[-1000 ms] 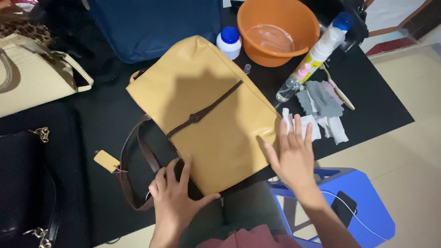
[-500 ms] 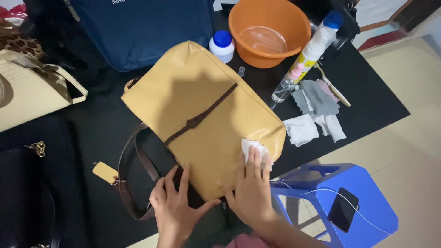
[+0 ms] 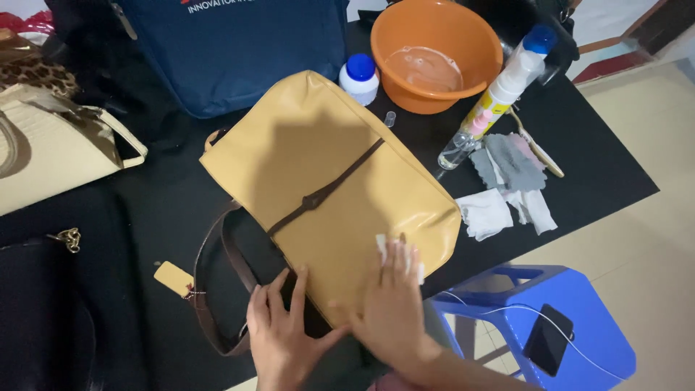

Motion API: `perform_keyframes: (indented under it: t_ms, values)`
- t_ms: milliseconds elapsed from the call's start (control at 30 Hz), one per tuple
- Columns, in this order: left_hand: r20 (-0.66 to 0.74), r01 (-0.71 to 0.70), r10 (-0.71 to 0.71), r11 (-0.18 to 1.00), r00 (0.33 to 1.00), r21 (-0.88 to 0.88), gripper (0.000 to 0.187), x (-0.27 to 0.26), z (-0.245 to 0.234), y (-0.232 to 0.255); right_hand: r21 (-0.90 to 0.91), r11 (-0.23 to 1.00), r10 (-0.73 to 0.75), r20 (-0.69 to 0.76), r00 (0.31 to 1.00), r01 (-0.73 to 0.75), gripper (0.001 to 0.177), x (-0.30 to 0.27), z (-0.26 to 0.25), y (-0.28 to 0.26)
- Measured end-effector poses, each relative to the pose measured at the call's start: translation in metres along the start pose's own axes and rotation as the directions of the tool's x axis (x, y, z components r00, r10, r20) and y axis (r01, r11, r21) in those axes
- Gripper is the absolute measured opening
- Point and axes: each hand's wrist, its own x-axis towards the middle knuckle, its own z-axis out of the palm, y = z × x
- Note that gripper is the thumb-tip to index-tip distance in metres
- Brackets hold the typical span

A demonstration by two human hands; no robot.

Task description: Cleaning a tan leather bag by wiping it with a cloth and cleaning solution.

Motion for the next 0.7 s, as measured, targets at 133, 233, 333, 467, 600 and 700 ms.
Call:
perform_keyframes:
  t_ms: [133,233,333,467,600,700]
  values:
    - [0.008,0.029,-0.029,1.0,1.0,0.001,0.117,0.001,-0.003,0.001,-0.184,0.956,0.172,-0.283,0.944,-0.229,0.096,0.033,0.013,0.034]
    - [0.048,0.046,-0.046,0.999,0.998,-0.002,0.122,0.001,-0.003,0.002,-0.08,0.965,0.212,-0.327,0.921,-0.25,0.103,0.042,0.011,0.033]
    - [0.025,0.047,-0.046,0.998,0.999,-0.034,0.12,0.001,-0.002,0.001,-0.305,0.947,0.124,0.039,0.992,-0.106,0.117,0.024,0.003,0.008]
    - [0.044,0.017,-0.016,0.999,0.999,-0.033,0.116,0.003,-0.004,0.0,0.201,0.975,-0.058,-0.174,0.983,0.093,0.09,0.016,0.024,0.023]
    - [0.107,0.042,-0.042,0.999,0.993,0.0,0.125,0.001,-0.005,0.002,-0.034,0.994,0.082,-0.437,0.896,-0.107,0.074,0.064,0.038,0.072]
    - [0.059,0.028,-0.027,0.999,0.998,-0.018,0.121,-0.001,-0.004,0.001,0.073,0.974,0.227,-0.2,0.953,-0.217,0.12,0.073,0.025,0.046]
